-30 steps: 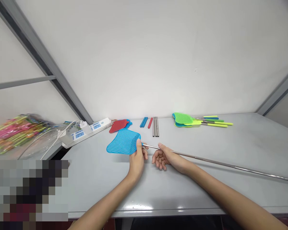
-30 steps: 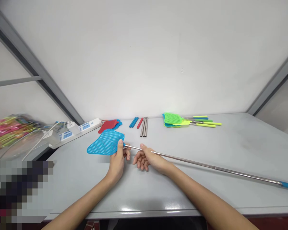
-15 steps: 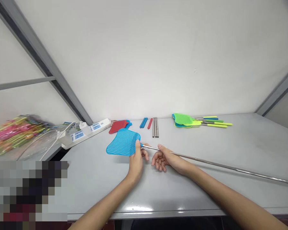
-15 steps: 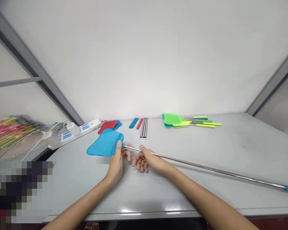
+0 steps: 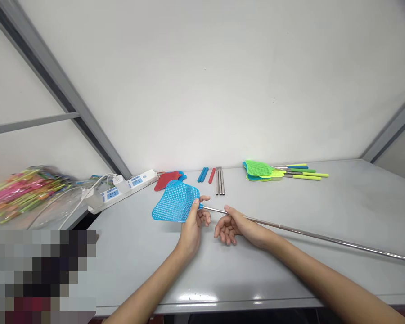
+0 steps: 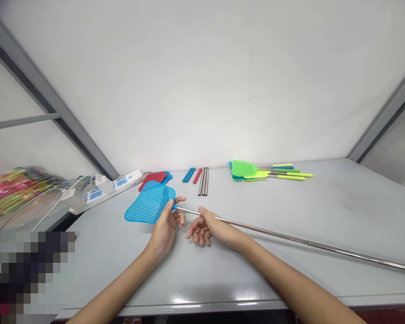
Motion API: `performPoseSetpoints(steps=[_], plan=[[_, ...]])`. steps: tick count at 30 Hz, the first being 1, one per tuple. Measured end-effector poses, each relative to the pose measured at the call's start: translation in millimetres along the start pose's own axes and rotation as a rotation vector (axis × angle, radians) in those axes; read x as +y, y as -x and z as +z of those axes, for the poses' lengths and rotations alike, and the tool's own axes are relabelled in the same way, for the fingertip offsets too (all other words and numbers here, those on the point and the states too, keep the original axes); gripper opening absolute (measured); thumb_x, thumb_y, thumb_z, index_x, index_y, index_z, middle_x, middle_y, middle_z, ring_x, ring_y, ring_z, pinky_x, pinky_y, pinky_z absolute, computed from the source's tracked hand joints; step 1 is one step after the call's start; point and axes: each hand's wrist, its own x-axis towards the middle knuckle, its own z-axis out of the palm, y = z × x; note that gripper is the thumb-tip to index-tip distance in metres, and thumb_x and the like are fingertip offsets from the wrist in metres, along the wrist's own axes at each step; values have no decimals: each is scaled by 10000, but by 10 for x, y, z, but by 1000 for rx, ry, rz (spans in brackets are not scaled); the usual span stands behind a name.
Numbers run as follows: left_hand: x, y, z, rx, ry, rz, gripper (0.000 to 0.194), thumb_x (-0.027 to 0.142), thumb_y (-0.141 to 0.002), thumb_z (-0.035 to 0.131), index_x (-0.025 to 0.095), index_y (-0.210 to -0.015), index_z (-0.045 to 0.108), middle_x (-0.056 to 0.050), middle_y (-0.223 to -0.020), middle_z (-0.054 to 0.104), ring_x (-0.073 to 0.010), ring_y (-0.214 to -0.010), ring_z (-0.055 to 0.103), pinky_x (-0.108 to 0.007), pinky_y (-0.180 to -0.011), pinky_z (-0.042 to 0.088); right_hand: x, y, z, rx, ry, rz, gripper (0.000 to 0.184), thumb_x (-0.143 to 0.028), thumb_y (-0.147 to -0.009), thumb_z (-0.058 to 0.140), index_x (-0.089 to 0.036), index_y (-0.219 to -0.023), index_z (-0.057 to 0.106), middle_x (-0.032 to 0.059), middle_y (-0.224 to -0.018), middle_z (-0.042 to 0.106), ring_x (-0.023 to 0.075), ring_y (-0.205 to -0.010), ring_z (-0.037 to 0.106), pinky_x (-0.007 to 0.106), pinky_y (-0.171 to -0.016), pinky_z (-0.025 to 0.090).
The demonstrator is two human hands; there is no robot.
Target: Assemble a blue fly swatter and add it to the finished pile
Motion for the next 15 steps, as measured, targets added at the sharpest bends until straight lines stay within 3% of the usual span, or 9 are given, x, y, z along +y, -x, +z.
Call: performPoseSetpoints(steps=[9,15], plan=[[32,4,28,34,-4,28,251,403,-743,469,196,-879,510,9,-779,547,-39,-444,421,-187,-443,335,-70,26,-124,24,22,4,642,-542,-790,174,-92,-744,629,57,-588,538,85,-472,472,203,-430,322],[36,14,38,45,-11,40,225,391,-751,470,201,-860,518,51,-541,478,-51,-436,421,-179,-453,330,-77,36,-142,20,35,17,657,-559,-783,172,-91,-756,632,59,-597,539,86,-482,475,202,-433,319]])
